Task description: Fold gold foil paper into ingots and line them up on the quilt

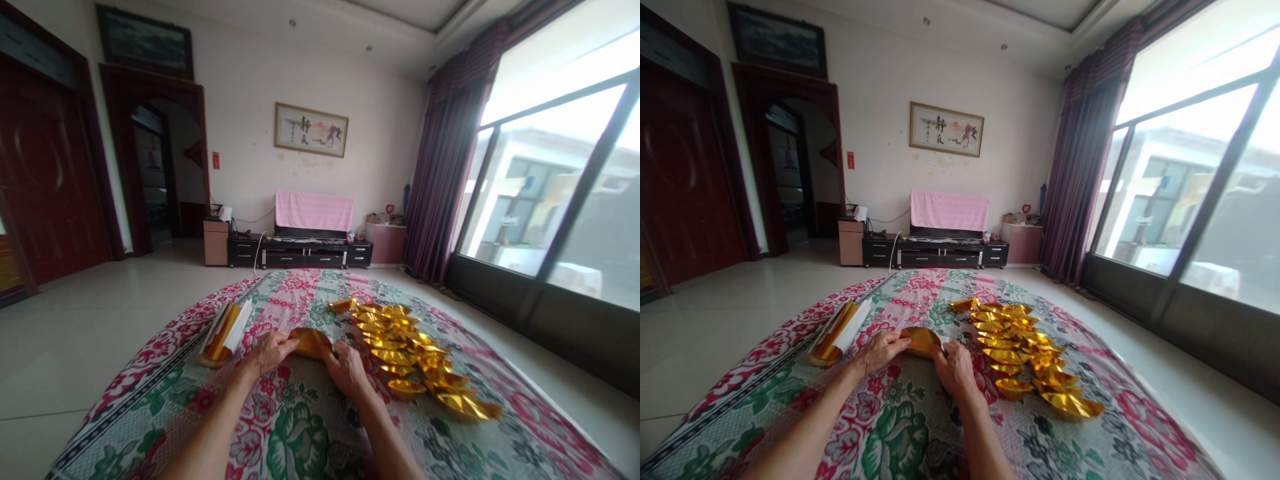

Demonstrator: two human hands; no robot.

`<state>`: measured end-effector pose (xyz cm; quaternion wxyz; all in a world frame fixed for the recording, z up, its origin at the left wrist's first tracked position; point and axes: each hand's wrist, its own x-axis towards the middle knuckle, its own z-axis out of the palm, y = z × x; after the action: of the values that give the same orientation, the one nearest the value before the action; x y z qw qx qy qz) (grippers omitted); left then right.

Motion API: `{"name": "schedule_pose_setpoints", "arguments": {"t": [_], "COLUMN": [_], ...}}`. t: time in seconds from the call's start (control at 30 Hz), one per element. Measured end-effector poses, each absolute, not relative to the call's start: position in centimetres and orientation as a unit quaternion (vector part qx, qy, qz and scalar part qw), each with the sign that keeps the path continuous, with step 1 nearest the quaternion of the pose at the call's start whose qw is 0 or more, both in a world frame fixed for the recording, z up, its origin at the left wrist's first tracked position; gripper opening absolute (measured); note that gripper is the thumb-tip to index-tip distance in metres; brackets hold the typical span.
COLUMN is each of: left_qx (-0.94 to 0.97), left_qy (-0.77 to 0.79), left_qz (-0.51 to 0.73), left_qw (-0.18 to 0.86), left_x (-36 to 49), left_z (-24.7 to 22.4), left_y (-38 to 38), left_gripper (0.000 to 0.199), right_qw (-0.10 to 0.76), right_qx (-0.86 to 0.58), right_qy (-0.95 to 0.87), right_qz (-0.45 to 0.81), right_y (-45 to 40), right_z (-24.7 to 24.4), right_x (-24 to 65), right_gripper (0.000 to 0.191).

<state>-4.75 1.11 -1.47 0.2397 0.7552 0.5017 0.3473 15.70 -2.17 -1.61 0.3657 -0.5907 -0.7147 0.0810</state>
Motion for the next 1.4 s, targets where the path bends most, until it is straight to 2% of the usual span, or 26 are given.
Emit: {"name": "schedule_pose_setpoints", "arguments": {"t": [0.13, 0.3, 0.43, 0.5, 0.6, 0.97, 1.2, 1.4], "left_qx": [0.728, 0.723, 0.726, 0.735, 0.746, 0.767, 0.745, 0.675], "left_qy": [0.567, 0.566, 0.564, 0.562, 0.564, 0.569, 0.578, 0.583], "left_qz": [0.326, 0.335, 0.337, 0.331, 0.314, 0.279, 0.318, 0.417], "left_qw": [0.205, 0.213, 0.202, 0.185, 0.159, 0.099, 0.101, 0.175], "left_x": [-4.3, -3.9, -3.7, -3.6, -3.4, -3.1, -3.1, -3.1], "left_z": [-1.6, -2.4, -2.5, -2.3, -2.0, -2.1, -2.0, -1.9], "left_y": [1.5, 2.1, 2.1, 1.9, 1.6, 1.4, 1.1, 1.3], "left_gripper": [0.034, 0.020, 0.041, 0.046, 0.048, 0.042, 0.043, 0.056], "right_qw": [0.355, 0.340, 0.336, 0.348, 0.366, 0.371, 0.428, 0.574], "right_qx": [-0.629, -0.663, -0.670, -0.671, -0.676, -0.673, -0.642, -0.534], "right_qy": [-0.688, -0.665, -0.661, -0.654, -0.640, -0.639, -0.631, -0.591], "right_qz": [0.071, 0.045, 0.046, 0.039, 0.018, -0.016, 0.084, 0.191], "right_y": [-1.5, -1.4, -1.5, -1.5, -1.3, -0.9, -0.9, -0.1], "right_z": [-1.8, -2.0, -2.2, -2.4, -2.8, -3.3, -2.5, -3.0], "right_x": [15.1, 14.5, 14.3, 14.2, 14.1, 13.5, 13.6, 13.5], "right_gripper": [0.036, 0.022, 0.021, 0.026, 0.037, 0.024, 0.021, 0.031]}}
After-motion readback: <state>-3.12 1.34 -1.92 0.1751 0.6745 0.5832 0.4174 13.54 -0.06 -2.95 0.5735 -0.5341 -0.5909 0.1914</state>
